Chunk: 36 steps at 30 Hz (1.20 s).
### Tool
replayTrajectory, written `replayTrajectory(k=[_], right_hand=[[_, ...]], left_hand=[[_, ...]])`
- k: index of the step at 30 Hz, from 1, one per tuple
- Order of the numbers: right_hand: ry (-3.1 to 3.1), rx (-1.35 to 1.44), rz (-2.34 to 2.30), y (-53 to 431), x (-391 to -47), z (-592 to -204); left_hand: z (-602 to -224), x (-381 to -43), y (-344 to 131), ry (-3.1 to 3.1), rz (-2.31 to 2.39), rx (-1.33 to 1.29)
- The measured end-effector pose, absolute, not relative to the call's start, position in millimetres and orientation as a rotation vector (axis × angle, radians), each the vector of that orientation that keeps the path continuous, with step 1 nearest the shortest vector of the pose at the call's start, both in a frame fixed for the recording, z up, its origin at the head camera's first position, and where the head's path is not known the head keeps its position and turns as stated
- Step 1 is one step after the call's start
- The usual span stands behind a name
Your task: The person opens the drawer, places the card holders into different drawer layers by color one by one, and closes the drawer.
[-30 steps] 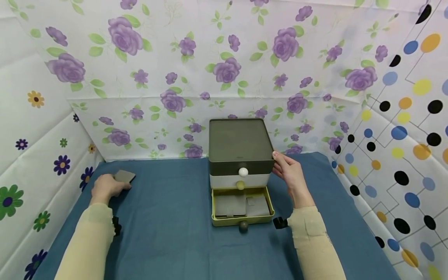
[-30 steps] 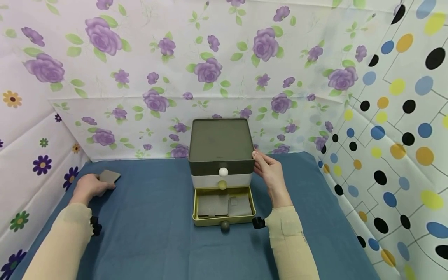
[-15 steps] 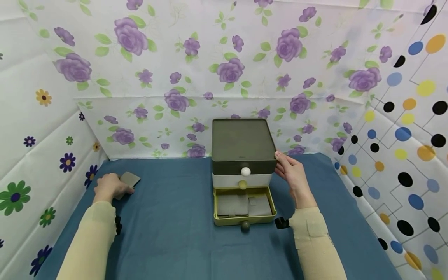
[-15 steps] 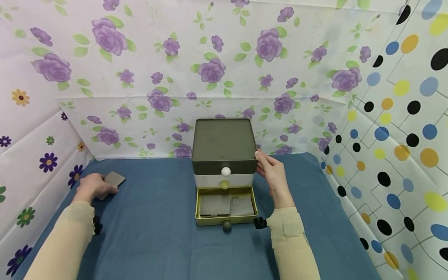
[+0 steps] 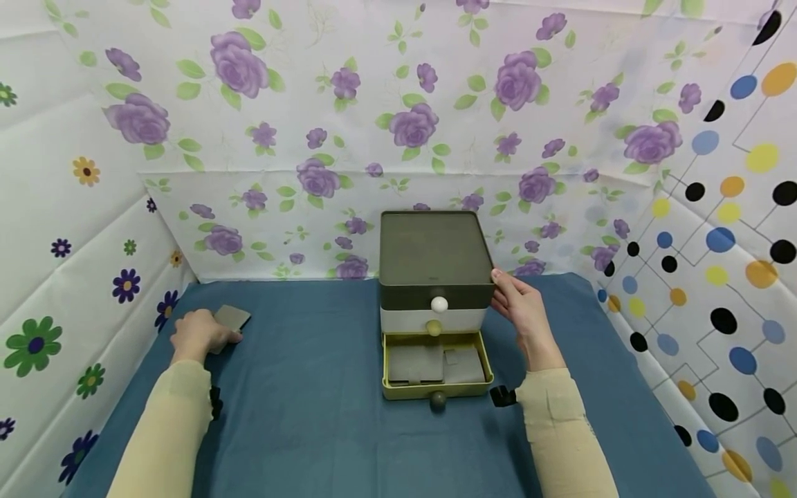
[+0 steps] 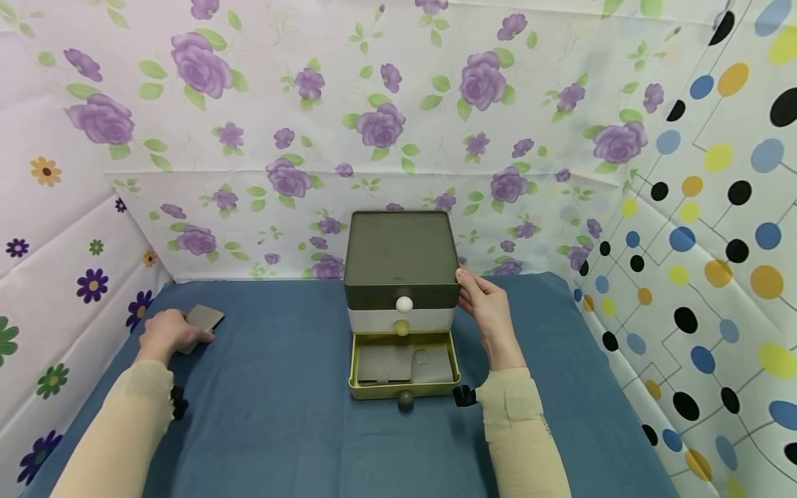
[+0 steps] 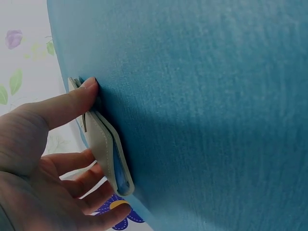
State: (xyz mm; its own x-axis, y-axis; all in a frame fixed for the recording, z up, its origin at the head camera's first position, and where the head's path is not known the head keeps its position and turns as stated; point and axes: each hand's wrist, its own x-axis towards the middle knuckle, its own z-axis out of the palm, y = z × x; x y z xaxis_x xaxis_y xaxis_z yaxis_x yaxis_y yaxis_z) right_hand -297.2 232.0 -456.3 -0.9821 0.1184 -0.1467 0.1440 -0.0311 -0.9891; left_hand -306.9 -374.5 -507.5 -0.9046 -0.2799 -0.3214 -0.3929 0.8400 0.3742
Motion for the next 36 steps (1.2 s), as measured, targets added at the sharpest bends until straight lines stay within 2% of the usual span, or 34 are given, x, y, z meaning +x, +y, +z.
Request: replayTrajectory(k=[20,36], right_hand=[[2.182,0.290,-2.215,234.0,-299.0,-459.0],[2.141,0.269,-2.256,234.5,-299.0,-458.6]], left_hand=[[-508.6,-313.5,-369.9,2.748,0.580,-0.535],[-504.4,-306.0,-376.4,2.762,0.690,-0.440]])
